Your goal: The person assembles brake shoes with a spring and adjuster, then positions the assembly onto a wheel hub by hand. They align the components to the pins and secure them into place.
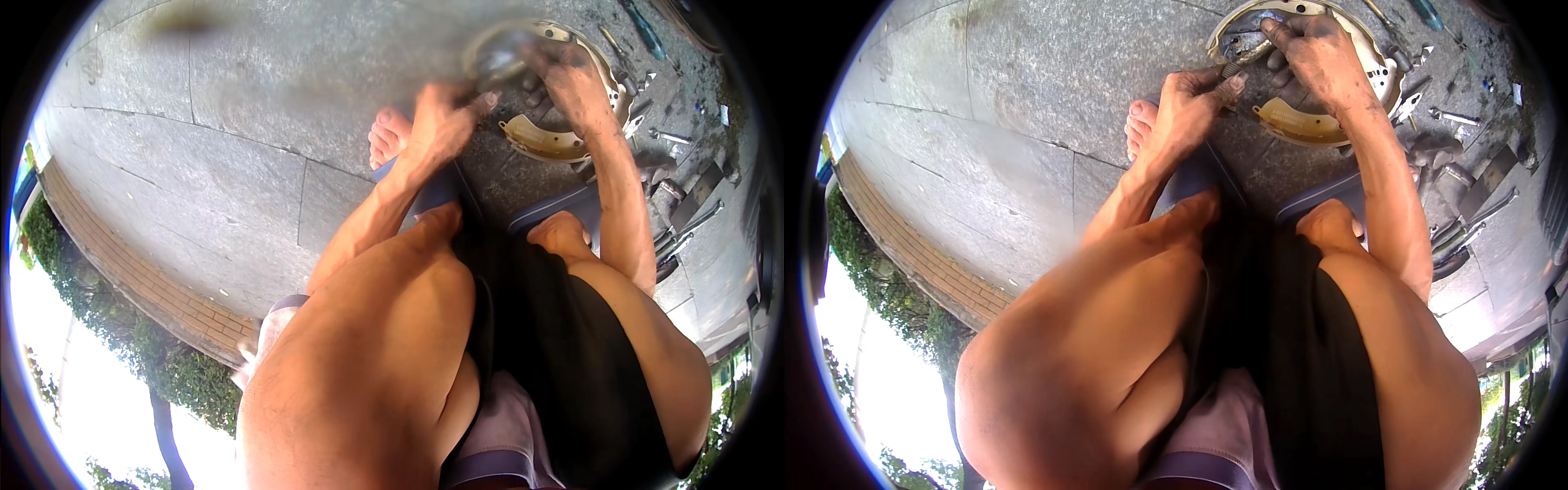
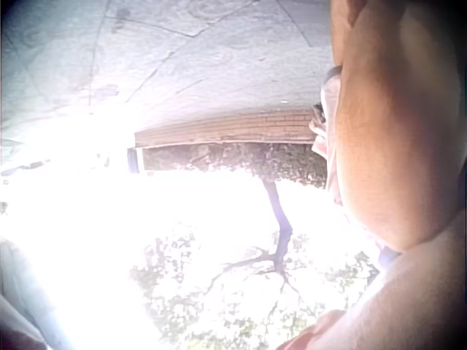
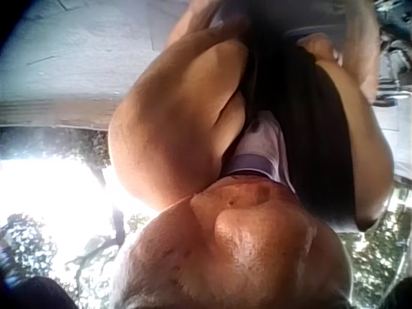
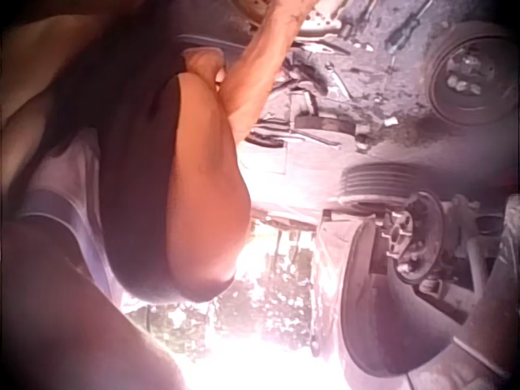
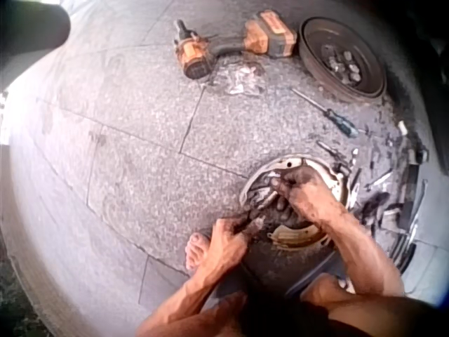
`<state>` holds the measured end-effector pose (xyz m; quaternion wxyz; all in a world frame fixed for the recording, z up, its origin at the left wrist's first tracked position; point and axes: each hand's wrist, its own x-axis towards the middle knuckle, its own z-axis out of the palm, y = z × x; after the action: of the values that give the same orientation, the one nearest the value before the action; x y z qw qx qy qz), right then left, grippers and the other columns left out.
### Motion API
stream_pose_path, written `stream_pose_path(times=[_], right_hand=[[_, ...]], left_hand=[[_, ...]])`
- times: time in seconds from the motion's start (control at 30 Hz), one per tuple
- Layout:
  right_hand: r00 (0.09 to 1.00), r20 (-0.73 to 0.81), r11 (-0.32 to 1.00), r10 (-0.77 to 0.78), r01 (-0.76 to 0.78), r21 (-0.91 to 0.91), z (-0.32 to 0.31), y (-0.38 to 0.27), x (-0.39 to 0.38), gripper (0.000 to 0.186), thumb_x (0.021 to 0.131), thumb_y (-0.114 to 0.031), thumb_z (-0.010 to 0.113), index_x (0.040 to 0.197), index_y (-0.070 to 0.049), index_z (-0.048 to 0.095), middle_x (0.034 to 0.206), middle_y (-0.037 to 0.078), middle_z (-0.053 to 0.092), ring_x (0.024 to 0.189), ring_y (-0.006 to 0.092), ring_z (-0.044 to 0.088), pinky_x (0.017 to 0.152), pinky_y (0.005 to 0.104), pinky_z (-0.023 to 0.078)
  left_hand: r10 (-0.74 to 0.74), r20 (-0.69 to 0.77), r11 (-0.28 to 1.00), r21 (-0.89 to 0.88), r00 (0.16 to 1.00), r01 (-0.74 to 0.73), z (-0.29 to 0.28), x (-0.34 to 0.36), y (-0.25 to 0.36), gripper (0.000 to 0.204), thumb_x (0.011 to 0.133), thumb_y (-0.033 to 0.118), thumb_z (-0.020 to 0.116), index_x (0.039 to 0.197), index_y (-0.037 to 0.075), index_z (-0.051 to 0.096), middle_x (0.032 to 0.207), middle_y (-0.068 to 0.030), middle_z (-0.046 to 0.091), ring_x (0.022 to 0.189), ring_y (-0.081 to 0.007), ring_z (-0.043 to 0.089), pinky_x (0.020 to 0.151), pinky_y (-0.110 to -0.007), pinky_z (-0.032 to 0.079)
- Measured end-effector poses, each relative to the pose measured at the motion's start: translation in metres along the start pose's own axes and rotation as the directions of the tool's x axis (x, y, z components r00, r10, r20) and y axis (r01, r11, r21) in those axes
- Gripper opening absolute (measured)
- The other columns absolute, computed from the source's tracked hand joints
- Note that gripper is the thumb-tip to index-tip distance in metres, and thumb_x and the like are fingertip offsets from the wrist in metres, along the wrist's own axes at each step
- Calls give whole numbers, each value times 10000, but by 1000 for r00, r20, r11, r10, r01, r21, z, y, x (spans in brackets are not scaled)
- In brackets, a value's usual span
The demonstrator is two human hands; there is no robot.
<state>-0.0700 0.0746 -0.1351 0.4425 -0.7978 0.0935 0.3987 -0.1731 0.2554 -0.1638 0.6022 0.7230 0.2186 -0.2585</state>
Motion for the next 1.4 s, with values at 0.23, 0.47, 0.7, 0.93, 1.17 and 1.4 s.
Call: stream_pose_path(times=[0.23,0.47,0.7,0.93,1.17,1.4], right_hand=[[995,70,962,74,-53,-267,-11,-4,10,477,987,-446,594,1074,9,708,666,58,611,534,137,634,501,288,520],[993,101,963,-53,78,-258,-3,-4,5,415,995,-416,579,1043,-23,703,675,61,624,491,153,636,469,300,520],[954,208,965,218,-179,-191,-13,-21,1,431,977,-424,610,1199,-59,672,790,79,699,647,170,705,598,315,588],[970,190,985,154,-165,48,-11,6,4,527,957,-445,662,1226,6,621,896,117,734,673,181,693,638,292,584],[971,105,975,213,-218,41,-6,-8,-10,387,961,-394,676,992,-8,668,669,19,583,509,128,579,441,269,461],[961,223,956,163,-209,204,-4,7,-4,358,961,-379,677,844,-40,677,612,-6,542,452,115,539,381,246,405]], left_hand=[[-92,45,996,-14,995,93,4,-8,7,349,954,278,715,855,-57,705,656,8,584,644,-83,460,583,-297,401],[45,13,966,256,999,-47,5,-14,2,360,948,281,701,832,-56,648,607,-126,540,596,-175,454,598,-378,434],[188,34,816,550,982,-175,9,-16,15,319,934,263,664,827,-37,639,733,-249,652,748,-448,645,705,-498,510],[194,231,558,773,954,-301,-6,-19,36,234,908,202,643,943,-29,648,883,-240,709,829,-445,695,764,-511,558],[225,107,592,774,968,-223,-13,-22,29,264,890,259,701,1047,46,693,933,-215,719,851,-421,703,757,-484,568],[229,102,652,722,968,-230,-26,-18,21,359,881,366,744,1091,75,725,994,-160,733,926,-391,696,827,-476,555]])
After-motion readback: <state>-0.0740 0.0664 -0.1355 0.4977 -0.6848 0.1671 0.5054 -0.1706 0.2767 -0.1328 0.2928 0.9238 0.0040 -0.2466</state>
